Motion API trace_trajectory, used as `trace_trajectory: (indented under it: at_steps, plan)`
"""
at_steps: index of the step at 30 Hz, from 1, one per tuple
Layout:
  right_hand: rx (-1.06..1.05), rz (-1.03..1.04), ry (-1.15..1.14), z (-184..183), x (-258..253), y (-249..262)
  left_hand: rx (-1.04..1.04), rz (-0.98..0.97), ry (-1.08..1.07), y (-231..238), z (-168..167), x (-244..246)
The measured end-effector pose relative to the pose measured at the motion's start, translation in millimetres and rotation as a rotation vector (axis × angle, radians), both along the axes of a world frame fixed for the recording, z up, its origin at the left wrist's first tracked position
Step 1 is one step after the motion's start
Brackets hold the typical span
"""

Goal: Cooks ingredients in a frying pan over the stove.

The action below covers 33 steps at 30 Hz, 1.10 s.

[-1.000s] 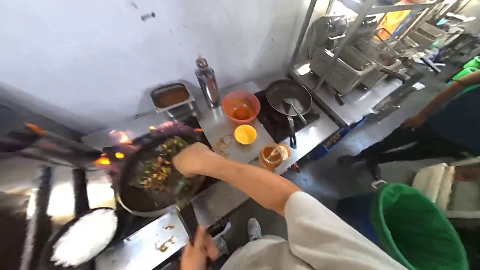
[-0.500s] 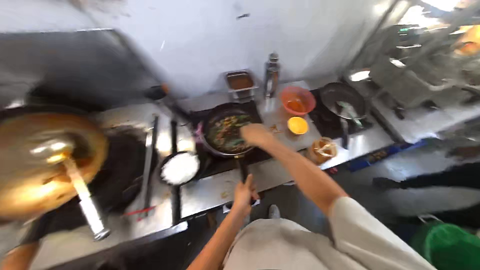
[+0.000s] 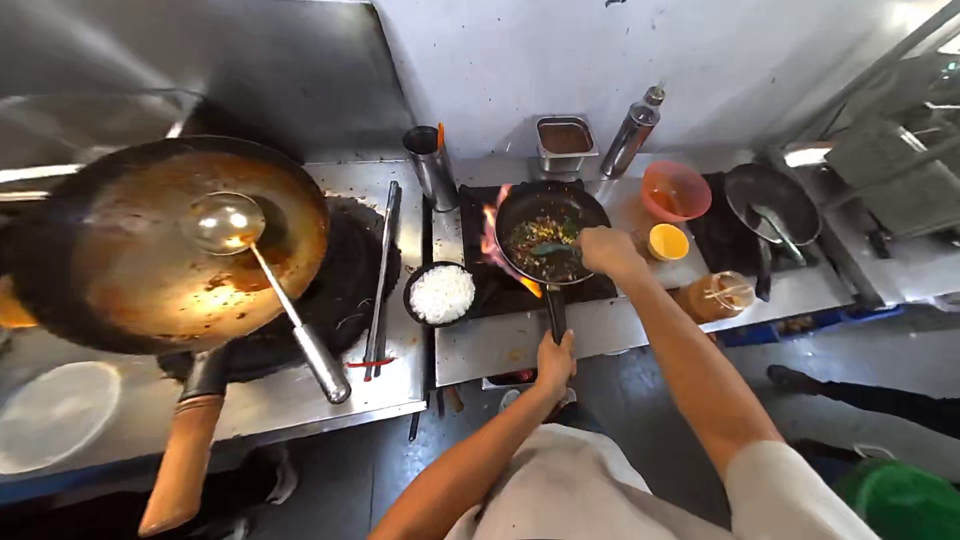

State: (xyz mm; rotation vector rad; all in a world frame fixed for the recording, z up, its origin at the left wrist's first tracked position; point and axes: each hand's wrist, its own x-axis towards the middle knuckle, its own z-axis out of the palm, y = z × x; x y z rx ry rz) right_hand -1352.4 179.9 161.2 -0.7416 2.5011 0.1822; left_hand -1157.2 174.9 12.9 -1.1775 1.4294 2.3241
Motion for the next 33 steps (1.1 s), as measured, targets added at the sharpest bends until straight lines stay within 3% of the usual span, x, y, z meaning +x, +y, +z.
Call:
trace_trajectory:
  at_steps: [4,7,9,12,15,17,23,26,29,31,33]
  plan:
    - [0.042,-0.020,-0.024,14,2,12,0.122,-0.113,-0.013,-1,21,46]
    - [0.003,-0.086,0.054,-2,1,-14,0.001,-0.117,0.015,-3,-9,29]
    - [-0.001,-0.050,0.023,-6,2,-23,0.052,-0.089,0.014,-4,7,26]
    - [0.092,-0.001,-0.001,18,3,-9,0.207,-0.121,-0.002,-1,30,50]
    - [0.024,-0.028,0.041,11,15,-22,0.054,-0.116,0.011,-10,-5,27]
    - [-0.098,-0.089,0.020,-9,25,-20,-0.010,-0.093,0.043,-17,-2,5]
    - [-0.599,-0.314,-0.044,-90,68,54,-0.171,-0.127,0.065,-29,-11,9]
    - [-0.744,-0.310,0.126,-92,57,126,-0.251,-0.173,0.074,-35,-7,7]
    - [-0.572,-0.442,0.447,-71,2,250,-0.259,-0.206,0.049,-33,-2,7]
    - [-0.392,-0.438,0.439,-67,-43,304,-0.279,-0.201,0.031,-31,-2,8]
    - [-0.264,-0.345,0.399,-72,-79,326,-0.299,-0.176,0.007,-27,-4,6]
